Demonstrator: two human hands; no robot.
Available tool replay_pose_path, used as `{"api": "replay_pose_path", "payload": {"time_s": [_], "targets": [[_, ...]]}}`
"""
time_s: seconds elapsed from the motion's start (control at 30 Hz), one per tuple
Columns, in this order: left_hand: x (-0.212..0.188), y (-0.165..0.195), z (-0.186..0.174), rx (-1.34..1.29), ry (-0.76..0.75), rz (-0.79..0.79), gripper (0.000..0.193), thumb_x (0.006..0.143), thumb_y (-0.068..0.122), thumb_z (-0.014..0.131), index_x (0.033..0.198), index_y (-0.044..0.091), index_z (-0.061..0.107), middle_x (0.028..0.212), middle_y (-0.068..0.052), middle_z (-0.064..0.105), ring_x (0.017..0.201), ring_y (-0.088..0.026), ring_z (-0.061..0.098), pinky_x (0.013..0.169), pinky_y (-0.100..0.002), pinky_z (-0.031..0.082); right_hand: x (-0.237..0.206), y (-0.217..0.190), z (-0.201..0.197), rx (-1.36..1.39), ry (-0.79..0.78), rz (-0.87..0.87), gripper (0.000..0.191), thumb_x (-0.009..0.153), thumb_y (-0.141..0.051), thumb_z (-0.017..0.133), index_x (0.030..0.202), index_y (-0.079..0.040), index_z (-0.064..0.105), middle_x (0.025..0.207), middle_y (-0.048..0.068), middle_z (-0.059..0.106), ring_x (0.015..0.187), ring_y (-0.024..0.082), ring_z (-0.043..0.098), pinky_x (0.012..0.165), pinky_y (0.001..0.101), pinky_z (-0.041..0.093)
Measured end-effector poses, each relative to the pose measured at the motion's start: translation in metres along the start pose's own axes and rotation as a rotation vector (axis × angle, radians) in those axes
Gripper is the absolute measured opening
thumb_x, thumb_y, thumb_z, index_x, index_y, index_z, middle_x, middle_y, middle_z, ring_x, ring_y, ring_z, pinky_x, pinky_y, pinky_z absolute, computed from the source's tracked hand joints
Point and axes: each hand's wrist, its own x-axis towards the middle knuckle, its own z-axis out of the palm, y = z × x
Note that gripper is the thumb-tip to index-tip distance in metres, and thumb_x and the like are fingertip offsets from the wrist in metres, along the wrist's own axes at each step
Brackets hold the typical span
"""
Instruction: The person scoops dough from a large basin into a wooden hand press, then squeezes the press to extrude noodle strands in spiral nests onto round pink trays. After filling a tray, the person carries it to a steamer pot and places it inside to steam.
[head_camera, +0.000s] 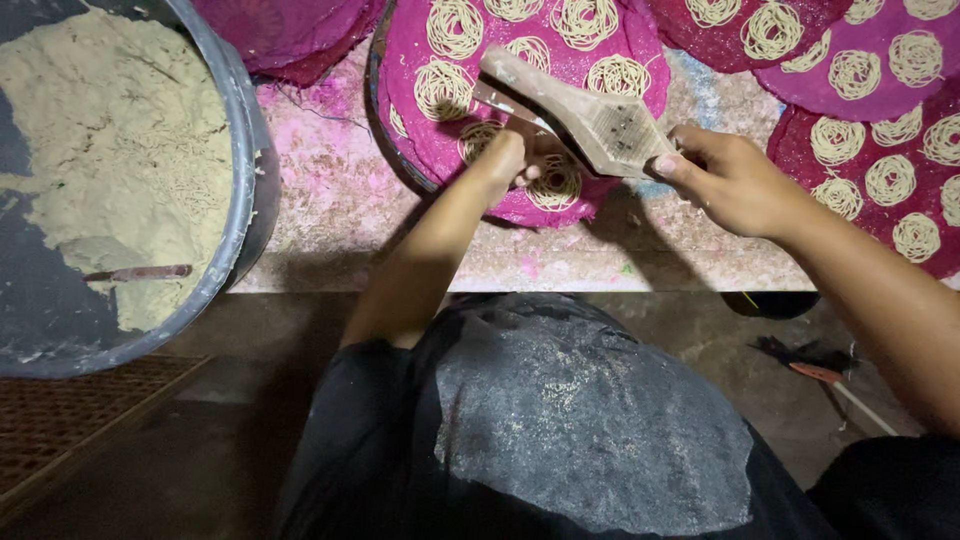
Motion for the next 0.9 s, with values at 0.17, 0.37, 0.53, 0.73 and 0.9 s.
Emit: {"api": "replay_pose_path", "payload": {"time_s": [0.17, 0.37, 0.53, 0.73, 0.9], "targets": [[-0.014, -0.013, -0.005, 0.326, 0.064, 0.080, 0.074, 0.118, 0.053, 0.015, 0.139, 0.006, 0.068, 0.089, -0.010, 0.078, 0.049, -0.010, 0.032, 0.045, -0.027, 0.032, 0.009, 0.022, 0.011, 0.083, 0.090, -0.073, 0.043, 0.105, -0.043, 0.053, 0.109, -0.002, 0.064, 0.074, 0.006, 0.059, 0.068, 0.016, 0.055, 0.063, 0.0375, 0.047], [-0.115, 0.000, 0.005, 1.020, 0.383, 0.548, 0.057, 0.105, 0.027, 0.041, 0.159, 0.010, 0.030, 0.119, -0.001, 0.076, 0.060, -0.020, 0.063, 0.056, -0.030, 0.051, -0.006, 0.082, 0.034, 0.461, 0.352, -0.189, 0.043, 0.113, -0.045, 0.053, 0.113, -0.003, 0.058, 0.081, 0.001, 0.055, 0.074, 0.010, 0.051, 0.067, 0.0287, 0.044], [-0.172, -0.014, -0.003, 0.883, 0.592, 0.615, 0.039, 0.108, 0.018, 0.045, 0.144, 0.007, 0.055, 0.129, -0.012, 0.072, 0.092, -0.024, 0.072, 0.086, -0.036, 0.055, -0.056, 0.133, 0.086, 0.200, 0.808, -0.122, 0.043, 0.119, -0.038, 0.067, 0.117, 0.004, 0.057, 0.093, 0.006, 0.061, 0.082, 0.014, 0.054, 0.074, 0.0294, 0.045], [-0.169, -0.026, -0.010, 0.738, 0.748, 0.711, 0.039, 0.107, 0.018, 0.040, 0.132, -0.004, 0.060, 0.117, -0.019, 0.071, 0.107, -0.030, 0.068, 0.097, -0.041, 0.051, -0.090, 0.165, 0.153, -0.376, 0.904, 0.198, 0.048, 0.101, -0.036, 0.083, 0.118, 0.002, 0.060, 0.105, 0.020, 0.062, 0.104, 0.041, 0.060, 0.089, 0.0505, 0.046], [-0.159, -0.007, -0.001, 0.864, 0.749, 0.677, 0.034, 0.101, 0.012, 0.044, 0.124, -0.005, 0.064, 0.112, -0.021, 0.070, 0.107, -0.034, 0.067, 0.098, -0.040, 0.051, -0.087, 0.153, 0.152, -0.368, 0.819, 0.282, 0.051, 0.094, -0.031, 0.080, 0.128, 0.001, 0.060, 0.120, 0.024, 0.059, 0.113, 0.045, 0.052, 0.095, 0.0549, 0.041]]}}
